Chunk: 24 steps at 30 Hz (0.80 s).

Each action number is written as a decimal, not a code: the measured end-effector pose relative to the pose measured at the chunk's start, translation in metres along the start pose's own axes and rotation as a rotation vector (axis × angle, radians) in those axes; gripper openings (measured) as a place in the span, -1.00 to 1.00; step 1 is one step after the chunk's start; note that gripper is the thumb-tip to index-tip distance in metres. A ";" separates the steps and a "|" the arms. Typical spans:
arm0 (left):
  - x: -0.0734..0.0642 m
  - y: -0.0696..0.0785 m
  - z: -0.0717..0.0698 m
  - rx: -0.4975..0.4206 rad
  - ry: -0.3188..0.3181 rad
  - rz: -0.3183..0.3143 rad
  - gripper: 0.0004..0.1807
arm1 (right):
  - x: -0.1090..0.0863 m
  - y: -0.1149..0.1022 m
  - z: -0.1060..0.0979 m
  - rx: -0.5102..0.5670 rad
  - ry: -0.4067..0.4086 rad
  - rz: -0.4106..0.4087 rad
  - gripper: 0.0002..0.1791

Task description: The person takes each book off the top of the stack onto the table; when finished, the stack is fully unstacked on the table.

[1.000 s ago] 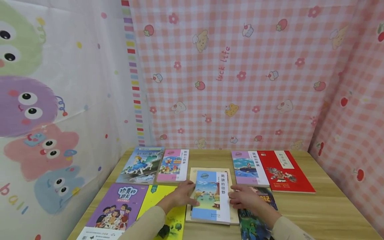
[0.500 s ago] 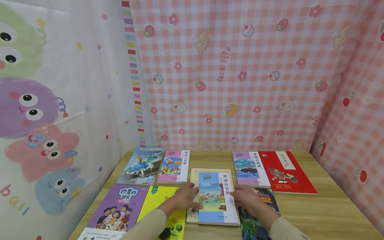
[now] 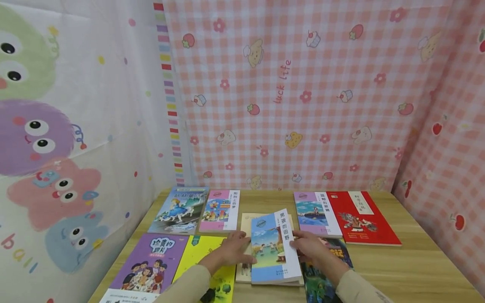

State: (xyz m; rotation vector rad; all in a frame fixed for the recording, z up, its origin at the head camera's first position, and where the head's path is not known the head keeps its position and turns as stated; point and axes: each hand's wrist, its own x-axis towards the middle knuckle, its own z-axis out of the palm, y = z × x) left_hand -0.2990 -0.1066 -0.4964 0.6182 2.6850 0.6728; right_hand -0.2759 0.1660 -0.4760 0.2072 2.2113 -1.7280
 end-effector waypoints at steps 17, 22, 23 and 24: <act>0.000 0.007 0.000 0.091 -0.086 -0.069 -0.03 | -0.036 0.031 -0.152 0.054 -0.059 -0.010 -0.18; 0.000 0.009 -0.001 0.052 -0.073 -0.089 -0.03 | -0.055 0.053 -0.200 0.056 -0.171 0.004 -0.08; 0.000 0.009 -0.001 0.053 -0.067 -0.092 -0.02 | -0.059 0.058 -0.210 0.075 -0.210 0.000 -0.10; 0.000 0.010 -0.002 0.053 -0.064 -0.095 -0.02 | -0.062 0.063 -0.219 0.099 -0.251 -0.004 -0.14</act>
